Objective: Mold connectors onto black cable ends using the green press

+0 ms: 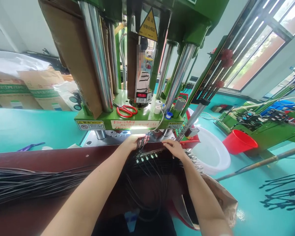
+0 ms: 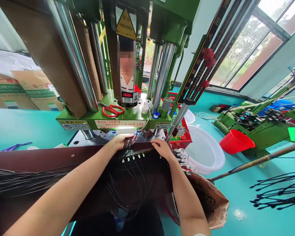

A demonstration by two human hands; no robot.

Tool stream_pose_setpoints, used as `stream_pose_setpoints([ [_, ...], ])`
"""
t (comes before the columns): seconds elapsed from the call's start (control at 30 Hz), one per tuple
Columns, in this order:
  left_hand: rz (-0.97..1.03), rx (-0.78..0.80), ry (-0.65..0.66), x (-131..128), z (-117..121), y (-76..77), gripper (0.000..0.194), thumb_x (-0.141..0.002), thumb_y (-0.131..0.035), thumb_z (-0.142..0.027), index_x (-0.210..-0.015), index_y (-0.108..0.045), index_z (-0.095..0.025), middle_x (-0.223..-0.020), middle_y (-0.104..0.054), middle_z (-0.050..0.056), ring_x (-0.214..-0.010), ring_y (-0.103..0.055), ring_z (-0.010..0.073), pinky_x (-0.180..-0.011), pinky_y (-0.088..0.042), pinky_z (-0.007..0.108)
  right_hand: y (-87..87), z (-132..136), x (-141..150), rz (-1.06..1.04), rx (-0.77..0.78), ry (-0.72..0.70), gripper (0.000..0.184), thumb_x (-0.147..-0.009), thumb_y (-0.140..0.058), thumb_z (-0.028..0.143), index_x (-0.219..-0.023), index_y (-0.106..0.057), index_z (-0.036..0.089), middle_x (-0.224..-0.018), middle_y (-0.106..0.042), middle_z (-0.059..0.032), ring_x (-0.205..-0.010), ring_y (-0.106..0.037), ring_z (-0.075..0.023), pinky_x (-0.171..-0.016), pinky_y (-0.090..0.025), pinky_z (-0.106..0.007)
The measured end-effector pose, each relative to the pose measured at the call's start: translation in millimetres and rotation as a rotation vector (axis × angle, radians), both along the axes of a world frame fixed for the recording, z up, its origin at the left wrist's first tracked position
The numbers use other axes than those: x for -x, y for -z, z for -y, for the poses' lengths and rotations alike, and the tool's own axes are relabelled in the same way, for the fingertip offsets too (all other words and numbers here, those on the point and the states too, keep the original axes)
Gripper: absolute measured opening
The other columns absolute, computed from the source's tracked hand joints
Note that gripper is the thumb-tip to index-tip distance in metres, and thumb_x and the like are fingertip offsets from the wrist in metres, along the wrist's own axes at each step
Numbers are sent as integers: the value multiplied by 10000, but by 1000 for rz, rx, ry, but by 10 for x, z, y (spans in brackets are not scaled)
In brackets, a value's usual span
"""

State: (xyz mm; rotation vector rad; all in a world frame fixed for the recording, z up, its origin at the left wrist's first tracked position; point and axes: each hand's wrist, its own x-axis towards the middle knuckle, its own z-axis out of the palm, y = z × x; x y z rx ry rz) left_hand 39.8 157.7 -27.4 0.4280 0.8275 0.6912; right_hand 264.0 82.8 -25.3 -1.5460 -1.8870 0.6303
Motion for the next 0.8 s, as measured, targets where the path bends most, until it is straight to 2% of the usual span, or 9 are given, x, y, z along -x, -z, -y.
stream_pose_setpoints([
  [0.07,41,-15,14,11,6,16,187,-806,-437,-52,-933,-575,-45,-707,-651,105,-615,-638,161,-573,-532,262,69,-10,-20,-28,13,55,202,-760,-496,204,-863,-668,186,-878,-678,-37,-827,-606,-173,-784,-453,-316],
  [0.23,102,-43,32,39,17,39,243,-796,-432,-37,-992,-575,-28,-833,-659,152,-723,-651,193,-629,-543,288,151,-18,-2,-3,-16,19,206,-763,-479,173,-843,-668,191,-890,-676,-37,-862,-602,-172,-820,-440,-319],
  [0.57,92,-91,1,23,23,65,186,-790,-433,-39,-904,-579,-22,-812,-663,158,-688,-649,173,-623,-538,255,136,24,-4,37,-49,-45,211,-793,-462,159,-863,-660,182,-885,-655,-47,-852,-593,-169,-810,-438,-302],
  [0.8,119,-132,-14,21,7,81,212,-750,-493,-25,-940,-551,-97,-818,-665,127,-699,-653,196,-609,-530,290,122,17,2,57,-48,-43,208,-797,-461,153,-853,-657,190,-882,-652,-41,-847,-589,-168,-805,-441,-303],
])
